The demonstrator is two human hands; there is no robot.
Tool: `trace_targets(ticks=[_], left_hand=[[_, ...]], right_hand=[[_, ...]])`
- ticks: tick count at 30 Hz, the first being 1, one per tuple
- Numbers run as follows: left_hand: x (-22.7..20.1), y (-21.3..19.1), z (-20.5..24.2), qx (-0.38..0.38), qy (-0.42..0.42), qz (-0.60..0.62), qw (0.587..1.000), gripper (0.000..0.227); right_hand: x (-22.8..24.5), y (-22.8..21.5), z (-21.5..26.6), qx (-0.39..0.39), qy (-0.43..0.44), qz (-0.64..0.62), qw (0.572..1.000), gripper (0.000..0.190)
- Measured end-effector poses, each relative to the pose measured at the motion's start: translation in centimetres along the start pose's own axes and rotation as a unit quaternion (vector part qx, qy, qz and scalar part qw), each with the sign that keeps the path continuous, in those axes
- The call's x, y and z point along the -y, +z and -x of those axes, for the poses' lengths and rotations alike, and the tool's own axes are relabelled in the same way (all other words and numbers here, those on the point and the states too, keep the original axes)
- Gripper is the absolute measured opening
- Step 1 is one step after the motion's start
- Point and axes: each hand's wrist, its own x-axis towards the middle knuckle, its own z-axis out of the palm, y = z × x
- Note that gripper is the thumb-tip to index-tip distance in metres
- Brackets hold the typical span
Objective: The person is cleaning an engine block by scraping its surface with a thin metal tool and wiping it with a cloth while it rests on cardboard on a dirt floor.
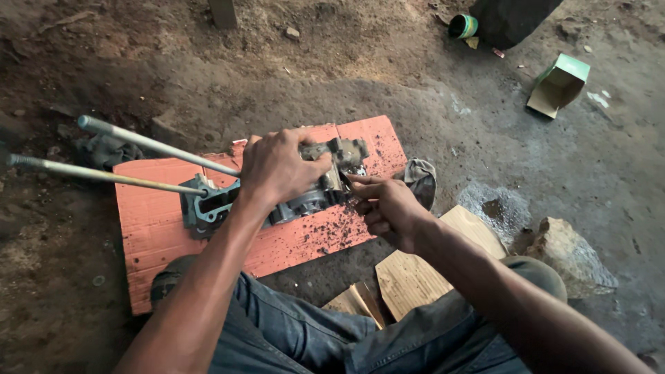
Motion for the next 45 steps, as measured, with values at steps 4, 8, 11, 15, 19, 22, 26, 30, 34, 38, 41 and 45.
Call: trace_targets(ticks=[4, 8, 11, 15, 19, 22, 26, 30, 34, 38, 41, 45], left_hand=[[-0.2, -0.3, 0.0, 0.019, -0.017, 0.0, 1.0, 0.046], [-0.4, -0.4, -0.1, 0.027, -0.018, 0.0, 0.999, 0.043], [-0.5, -0.6, 0.0, -0.001, -0.005, 0.007, 1.0, 0.043], [-0.6, -0.4, -0.1, 0.01, -0.011, 0.0, 1.0, 0.041], [-0.5, -0.4, -0.3, 0.036, -0.036, 0.012, 0.999, 0.042], [-0.3, -0.3, -0.3, 0.019, -0.018, 0.007, 1.0, 0.043], [-0.2, -0.1, -0.4, 0.032, -0.026, 0.005, 0.999, 0.045], [-0.1, -0.1, -0.5, 0.001, 0.004, -0.003, 1.0, 0.046], [-0.3, 0.0, -0.6, -0.009, 0.007, -0.016, 1.0, 0.045], [-0.3, 0.0, -0.4, 0.008, -0.02, -0.018, 1.0, 0.045], [-0.5, 0.2, -0.5, 0.005, -0.012, -0.008, 1.0, 0.043], [-0.4, 0.2, -0.3, -0.007, -0.006, -0.012, 1.0, 0.044]], right_hand=[[-0.4, 0.3, -0.3, -0.018, -0.094, 0.069, 0.993, 0.039], [-0.8, -0.3, 0.2, -0.152, -0.34, 0.496, 0.785, 0.033], [-0.7, -1.0, 0.7, -0.162, -0.3, 0.483, 0.806, 0.032], [0.2, -2.4, 1.2, -0.167, -0.349, 0.555, 0.736, 0.043], [1.1, -2.9, 0.8, -0.175, -0.42, 0.619, 0.641, 0.024], [1.0, -3.1, 0.3, -0.172, -0.425, 0.643, 0.613, 0.025], [0.2, -3.3, -0.4, -0.196, -0.432, 0.629, 0.616, 0.025], [0.5, -3.2, -1.3, -0.196, -0.415, 0.643, 0.613, 0.034], [1.1, -3.4, -1.3, -0.169, -0.452, 0.691, 0.538, 0.046], [1.5, -2.6, -0.4, -0.152, -0.388, 0.714, 0.562, 0.046], [2.5, -2.1, 0.3, -0.147, -0.448, 0.692, 0.547, 0.043], [3.4, -1.8, 1.5, -0.144, -0.361, 0.681, 0.62, 0.033]])
